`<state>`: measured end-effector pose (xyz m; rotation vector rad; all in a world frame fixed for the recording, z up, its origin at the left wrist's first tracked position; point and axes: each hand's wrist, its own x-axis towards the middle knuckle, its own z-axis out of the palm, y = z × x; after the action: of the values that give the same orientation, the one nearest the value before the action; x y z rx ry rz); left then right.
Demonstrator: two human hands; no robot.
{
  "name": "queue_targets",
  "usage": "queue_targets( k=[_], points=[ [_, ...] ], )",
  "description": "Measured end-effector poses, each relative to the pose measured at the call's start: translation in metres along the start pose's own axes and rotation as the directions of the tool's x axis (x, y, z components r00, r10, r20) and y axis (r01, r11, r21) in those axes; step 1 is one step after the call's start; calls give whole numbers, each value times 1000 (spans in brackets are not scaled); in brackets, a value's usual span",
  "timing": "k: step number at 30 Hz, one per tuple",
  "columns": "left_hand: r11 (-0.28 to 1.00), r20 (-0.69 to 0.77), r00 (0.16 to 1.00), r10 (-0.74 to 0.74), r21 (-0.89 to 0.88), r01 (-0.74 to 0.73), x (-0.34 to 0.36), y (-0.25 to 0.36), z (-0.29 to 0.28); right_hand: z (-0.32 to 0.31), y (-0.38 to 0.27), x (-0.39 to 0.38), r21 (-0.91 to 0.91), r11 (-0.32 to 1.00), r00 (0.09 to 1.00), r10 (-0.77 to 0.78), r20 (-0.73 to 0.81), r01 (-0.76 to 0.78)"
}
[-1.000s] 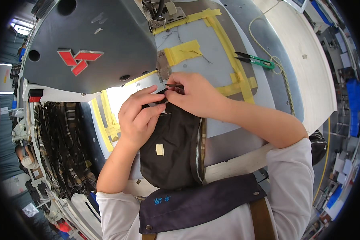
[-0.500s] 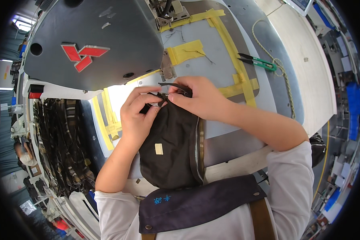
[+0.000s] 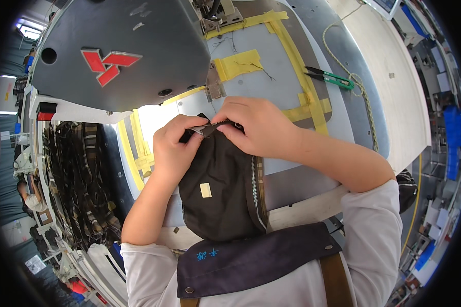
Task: The person aligns the zipper of a dark-colored bag under a sewing machine and sews along the edge. They repeat this process for multiple bags, handling each one individually and placing finished items aside.
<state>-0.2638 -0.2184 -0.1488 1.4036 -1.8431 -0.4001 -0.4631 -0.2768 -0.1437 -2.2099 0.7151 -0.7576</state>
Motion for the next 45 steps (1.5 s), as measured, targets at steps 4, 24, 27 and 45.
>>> queue_targets(
  k=[4, 24, 27, 45],
  points=[
    [991, -20, 993, 119, 64, -117, 0, -4, 3, -5, -3, 4, 127, 967, 974, 211, 81, -220],
    [886, 196, 928, -318, -286, 364, 5, 0, -10, -5, 2, 13, 215, 907, 928, 329, 177, -363],
    [897, 145, 952, -271, -319, 304, 3, 1, -6, -4, -1, 14, 240, 868, 899, 398, 183, -434],
    [914, 202, 937, -286, -235, 330, 5, -4, -8, 3, -2, 11, 285, 914, 952, 305, -15, -288]
  ],
)
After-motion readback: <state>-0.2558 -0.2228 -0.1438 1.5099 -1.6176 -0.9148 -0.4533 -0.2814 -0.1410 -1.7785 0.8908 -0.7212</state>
